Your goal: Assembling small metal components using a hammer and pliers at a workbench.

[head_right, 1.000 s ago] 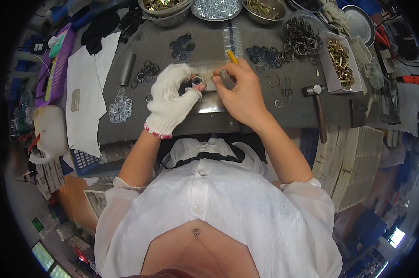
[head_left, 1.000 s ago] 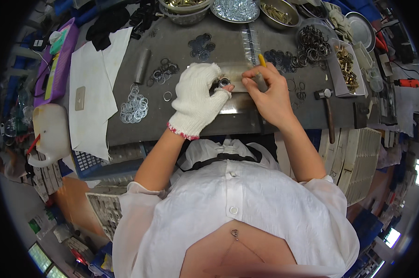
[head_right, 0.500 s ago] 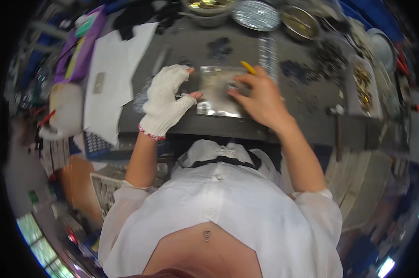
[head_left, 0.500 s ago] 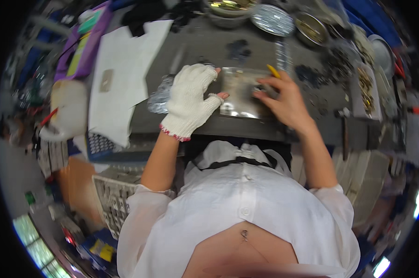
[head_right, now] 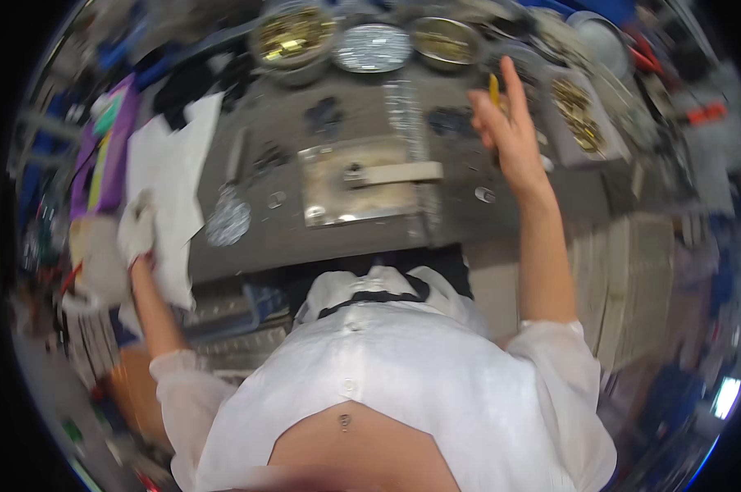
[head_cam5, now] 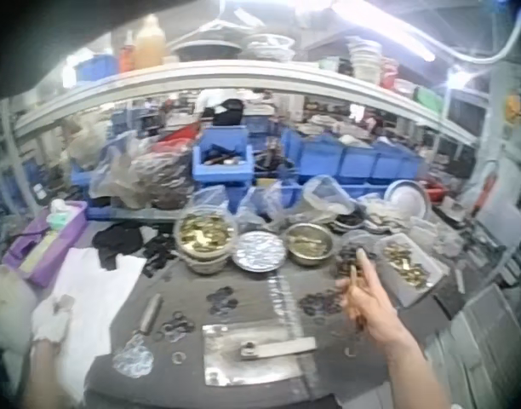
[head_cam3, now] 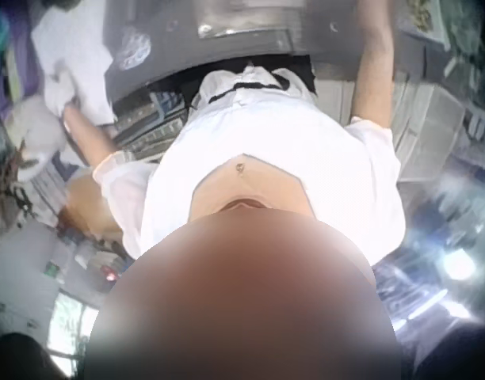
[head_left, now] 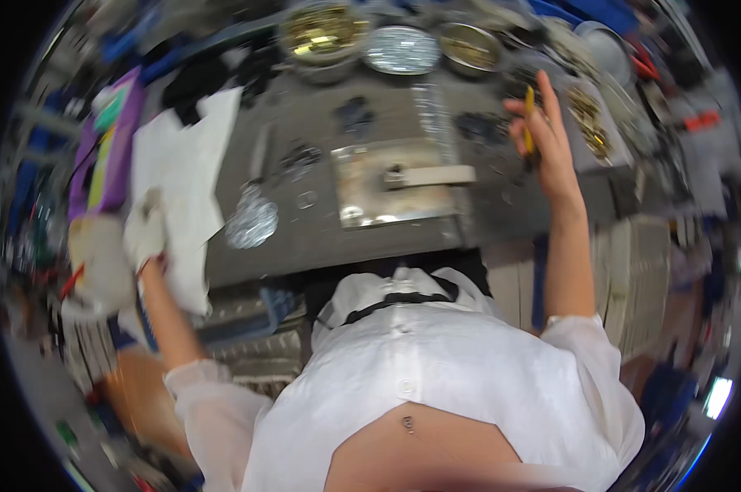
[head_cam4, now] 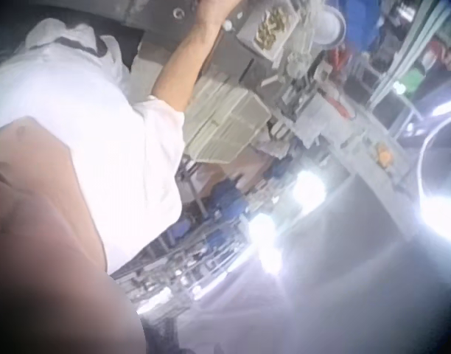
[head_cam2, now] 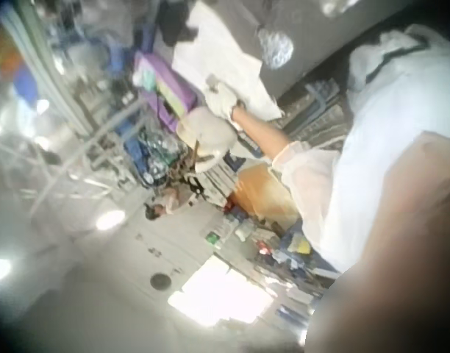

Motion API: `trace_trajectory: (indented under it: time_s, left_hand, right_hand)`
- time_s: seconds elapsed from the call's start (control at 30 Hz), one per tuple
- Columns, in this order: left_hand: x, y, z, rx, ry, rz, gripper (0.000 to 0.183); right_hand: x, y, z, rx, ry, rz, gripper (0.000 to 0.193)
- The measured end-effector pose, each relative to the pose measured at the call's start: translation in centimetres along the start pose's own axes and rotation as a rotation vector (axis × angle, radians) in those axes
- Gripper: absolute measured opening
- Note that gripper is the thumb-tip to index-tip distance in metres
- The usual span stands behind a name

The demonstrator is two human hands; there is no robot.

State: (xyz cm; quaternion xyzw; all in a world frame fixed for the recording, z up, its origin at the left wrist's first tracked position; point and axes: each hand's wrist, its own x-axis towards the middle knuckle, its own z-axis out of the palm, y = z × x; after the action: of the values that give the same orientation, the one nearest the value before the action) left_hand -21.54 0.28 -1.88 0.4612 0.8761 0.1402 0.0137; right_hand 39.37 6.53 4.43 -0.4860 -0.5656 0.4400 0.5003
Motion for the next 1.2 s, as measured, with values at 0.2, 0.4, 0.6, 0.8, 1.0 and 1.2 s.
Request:
trace_trajectory:
  time_s: [0.2,0.4,0.6,0.8,1.0,1.2]
  left_hand:
    - [2.8,1.7,-1.1,0.257,-0.090,0.017,0.053]
    - [4.3,-4.7,1.0,-1.184,-0.170,-0.367,0.048]
    - [-3.9,3.9,-0.9,-2.053,-0.425,0.036,0.050]
    - [-13.2,15.7,0.5,-2.187,-0.812,-0.073,0.078]
    - [-21.1,25.2,2.3,-1.900,-1.357,-0.087,0.069]
    - [-24.8,28.7,2.9,-1.638,-1.491,-0.080,0.074]
  right_hand:
    - [0.6,1.8,-5.7,0.253,0.403,0.023,0.061]
    - [3.7,6.4,-4.4,0.620,0.511,-0.251,0.043]
    - [2.3,5.6,-3.5,0.693,0.290,-0.127,0.042]
    - [-1.2,6.0,-2.6,0.624,0.370,-0.143,0.032]
    - [-5.4,4.8,-0.9,0.735,0.268,-0.175,0.023]
    - [-6.7,4.3,-0.6,0.757,0.220,-0.126,0.038]
